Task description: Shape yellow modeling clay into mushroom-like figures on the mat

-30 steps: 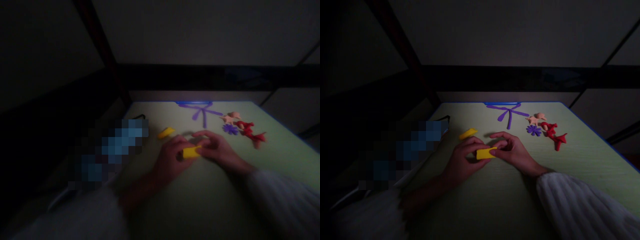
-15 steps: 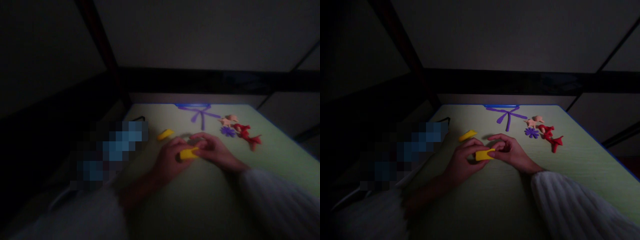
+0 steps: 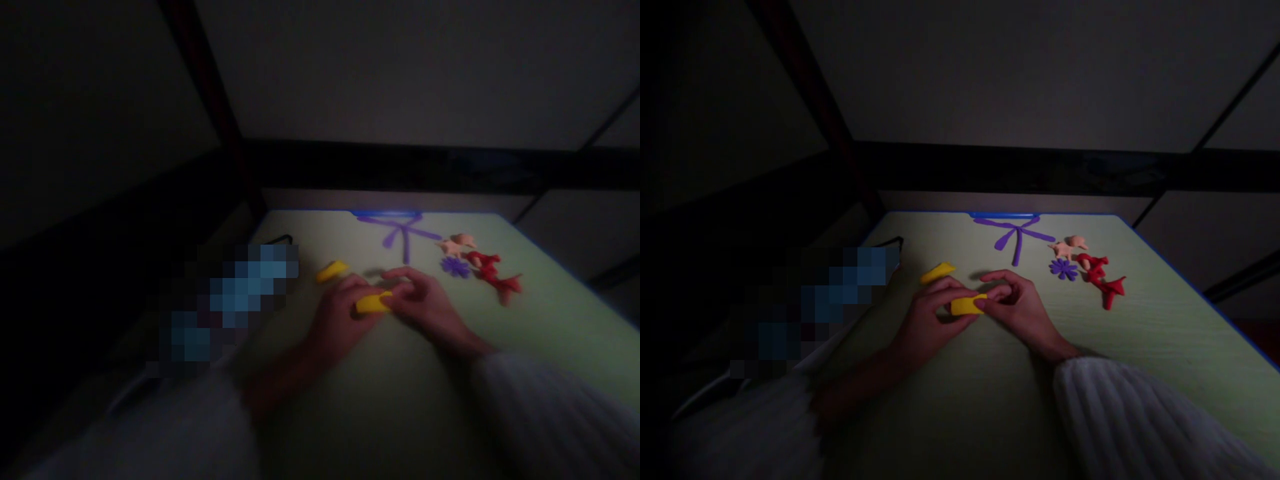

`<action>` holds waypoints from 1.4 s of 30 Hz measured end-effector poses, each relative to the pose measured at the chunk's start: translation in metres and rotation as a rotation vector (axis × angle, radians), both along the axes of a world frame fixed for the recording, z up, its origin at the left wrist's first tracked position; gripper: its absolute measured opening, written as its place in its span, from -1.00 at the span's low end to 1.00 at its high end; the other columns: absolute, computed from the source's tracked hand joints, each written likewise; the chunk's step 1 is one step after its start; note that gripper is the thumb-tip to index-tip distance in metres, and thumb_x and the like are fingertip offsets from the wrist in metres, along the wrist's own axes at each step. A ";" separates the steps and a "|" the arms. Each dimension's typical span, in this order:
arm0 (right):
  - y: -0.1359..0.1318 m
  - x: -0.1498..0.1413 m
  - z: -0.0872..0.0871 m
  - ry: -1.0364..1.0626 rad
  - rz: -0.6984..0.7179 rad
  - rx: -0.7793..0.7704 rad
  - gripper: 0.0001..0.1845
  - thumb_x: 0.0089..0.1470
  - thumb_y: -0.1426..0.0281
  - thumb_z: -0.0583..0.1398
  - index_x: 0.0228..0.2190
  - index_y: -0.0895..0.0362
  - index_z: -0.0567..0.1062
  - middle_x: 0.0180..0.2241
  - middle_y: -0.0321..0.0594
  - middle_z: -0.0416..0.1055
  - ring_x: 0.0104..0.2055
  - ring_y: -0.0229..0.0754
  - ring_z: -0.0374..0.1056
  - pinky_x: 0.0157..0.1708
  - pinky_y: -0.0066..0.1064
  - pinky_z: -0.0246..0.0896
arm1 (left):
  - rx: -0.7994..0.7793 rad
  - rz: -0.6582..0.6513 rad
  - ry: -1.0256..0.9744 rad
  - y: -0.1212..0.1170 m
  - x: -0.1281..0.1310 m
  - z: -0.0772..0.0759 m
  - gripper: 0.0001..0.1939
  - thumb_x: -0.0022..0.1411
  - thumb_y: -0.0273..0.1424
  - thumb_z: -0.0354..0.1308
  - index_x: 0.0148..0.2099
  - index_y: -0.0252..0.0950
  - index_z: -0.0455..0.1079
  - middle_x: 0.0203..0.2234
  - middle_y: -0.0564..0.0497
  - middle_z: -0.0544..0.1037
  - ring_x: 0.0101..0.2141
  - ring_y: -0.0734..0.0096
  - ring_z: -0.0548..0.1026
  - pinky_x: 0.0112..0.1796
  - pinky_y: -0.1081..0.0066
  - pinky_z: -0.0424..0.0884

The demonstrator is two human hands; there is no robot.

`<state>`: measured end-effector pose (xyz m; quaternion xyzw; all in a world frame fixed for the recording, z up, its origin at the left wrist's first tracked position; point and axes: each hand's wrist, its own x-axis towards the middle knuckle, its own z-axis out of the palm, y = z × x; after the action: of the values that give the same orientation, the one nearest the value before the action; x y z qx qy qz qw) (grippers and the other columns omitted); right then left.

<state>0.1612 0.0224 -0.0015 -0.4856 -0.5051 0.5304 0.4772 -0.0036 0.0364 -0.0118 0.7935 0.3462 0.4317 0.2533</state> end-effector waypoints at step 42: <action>0.001 0.003 -0.002 -0.012 0.028 0.013 -0.53 -0.32 0.39 0.38 -0.26 0.10 0.43 -0.55 -0.37 0.47 -0.49 -0.27 0.41 -0.43 -0.45 0.28 | 0.149 -0.009 0.010 0.003 -0.002 -0.004 -0.74 -0.05 -0.51 0.28 -0.22 -0.33 0.46 -0.36 -0.02 0.47 -0.31 0.41 0.45 -0.28 0.39 0.40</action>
<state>0.1639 0.0229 -0.0037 -0.4786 -0.5182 0.5307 0.4698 -0.0059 0.0392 -0.0161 0.8139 0.3108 0.4511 0.1935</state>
